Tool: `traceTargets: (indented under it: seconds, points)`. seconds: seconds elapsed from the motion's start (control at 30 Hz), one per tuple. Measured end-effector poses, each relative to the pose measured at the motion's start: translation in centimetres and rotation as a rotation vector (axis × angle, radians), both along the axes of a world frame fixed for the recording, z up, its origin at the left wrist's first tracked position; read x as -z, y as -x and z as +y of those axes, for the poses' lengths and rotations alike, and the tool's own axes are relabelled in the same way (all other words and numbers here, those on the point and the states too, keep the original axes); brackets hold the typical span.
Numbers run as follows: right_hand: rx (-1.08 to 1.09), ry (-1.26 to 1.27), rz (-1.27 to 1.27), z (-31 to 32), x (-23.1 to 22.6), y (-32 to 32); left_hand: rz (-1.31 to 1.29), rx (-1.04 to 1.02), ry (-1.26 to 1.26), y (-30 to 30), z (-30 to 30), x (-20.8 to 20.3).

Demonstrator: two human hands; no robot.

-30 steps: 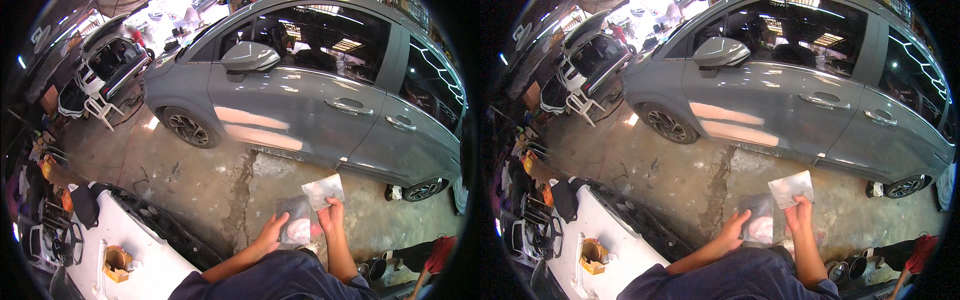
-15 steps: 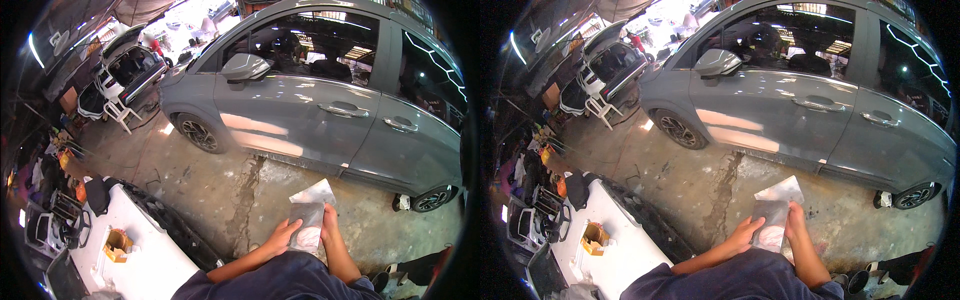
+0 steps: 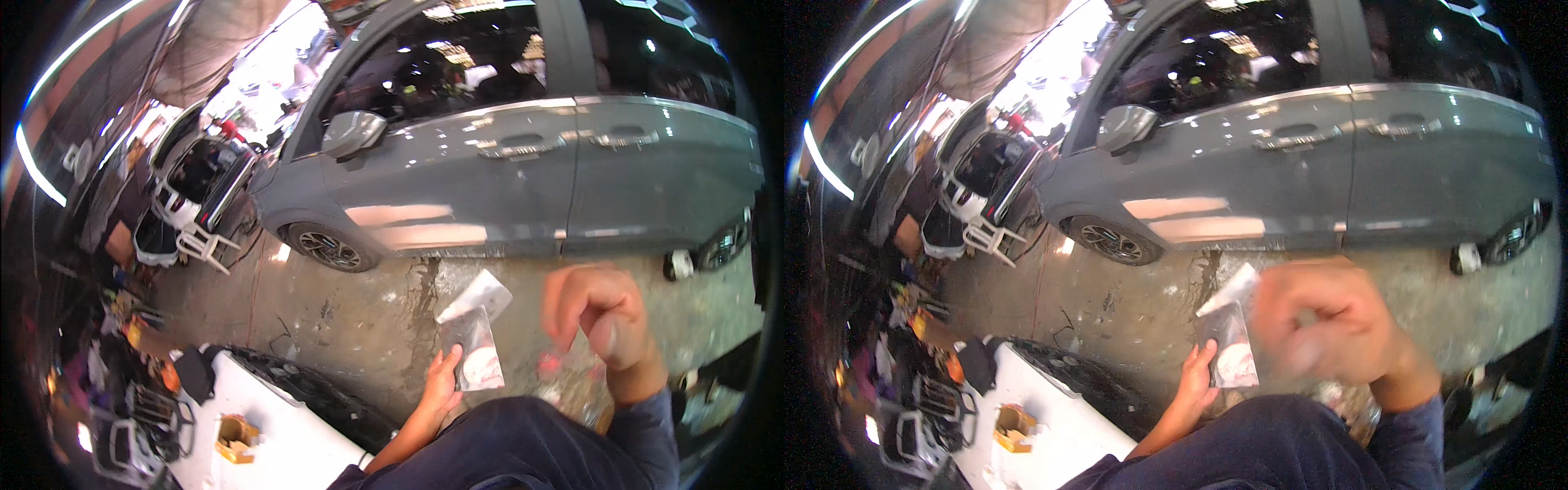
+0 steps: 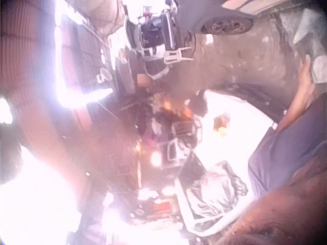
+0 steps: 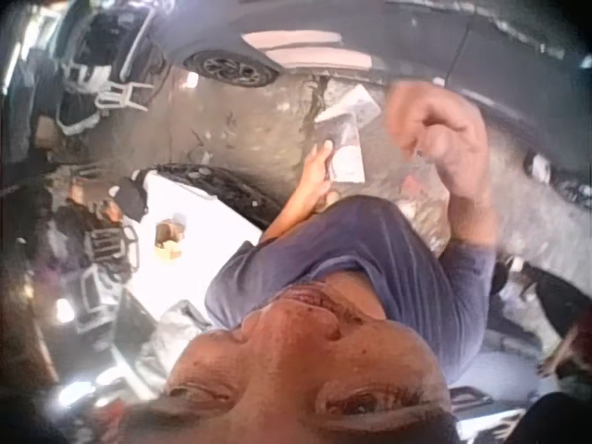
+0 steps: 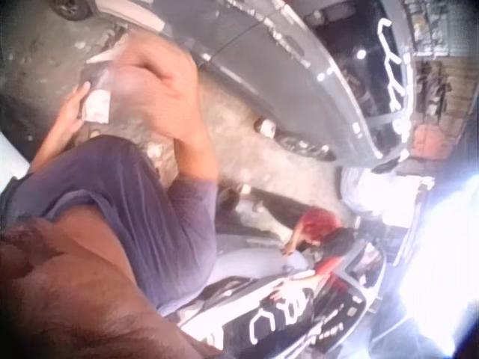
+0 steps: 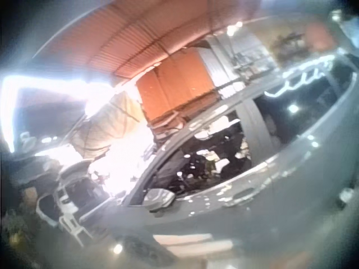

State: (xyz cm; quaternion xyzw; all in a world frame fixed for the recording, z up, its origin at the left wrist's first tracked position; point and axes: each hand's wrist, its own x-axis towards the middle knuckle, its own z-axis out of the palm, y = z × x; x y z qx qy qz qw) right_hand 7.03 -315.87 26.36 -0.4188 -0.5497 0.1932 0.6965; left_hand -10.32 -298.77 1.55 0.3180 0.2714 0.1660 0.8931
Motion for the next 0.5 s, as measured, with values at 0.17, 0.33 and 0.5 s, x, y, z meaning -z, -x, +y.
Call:
traceTargets:
  seconds: [0.17, 0.33, 0.5]
  points:
    - [-0.266, -0.210, -0.228, 1.9, -4.5, 2.9, -0.072, 0.035, -0.487, 0.7, 0.7, 0.4]
    - [-0.368, -0.344, -0.126, 1.4, -4.0, 2.7, -0.047, -0.024, -0.151, 3.3, 1.1, 0.7]
    - [-0.383, -0.425, -0.096, 3.4, -4.4, 3.0, -0.027, -0.027, -0.034, 3.6, 2.1, -0.2]
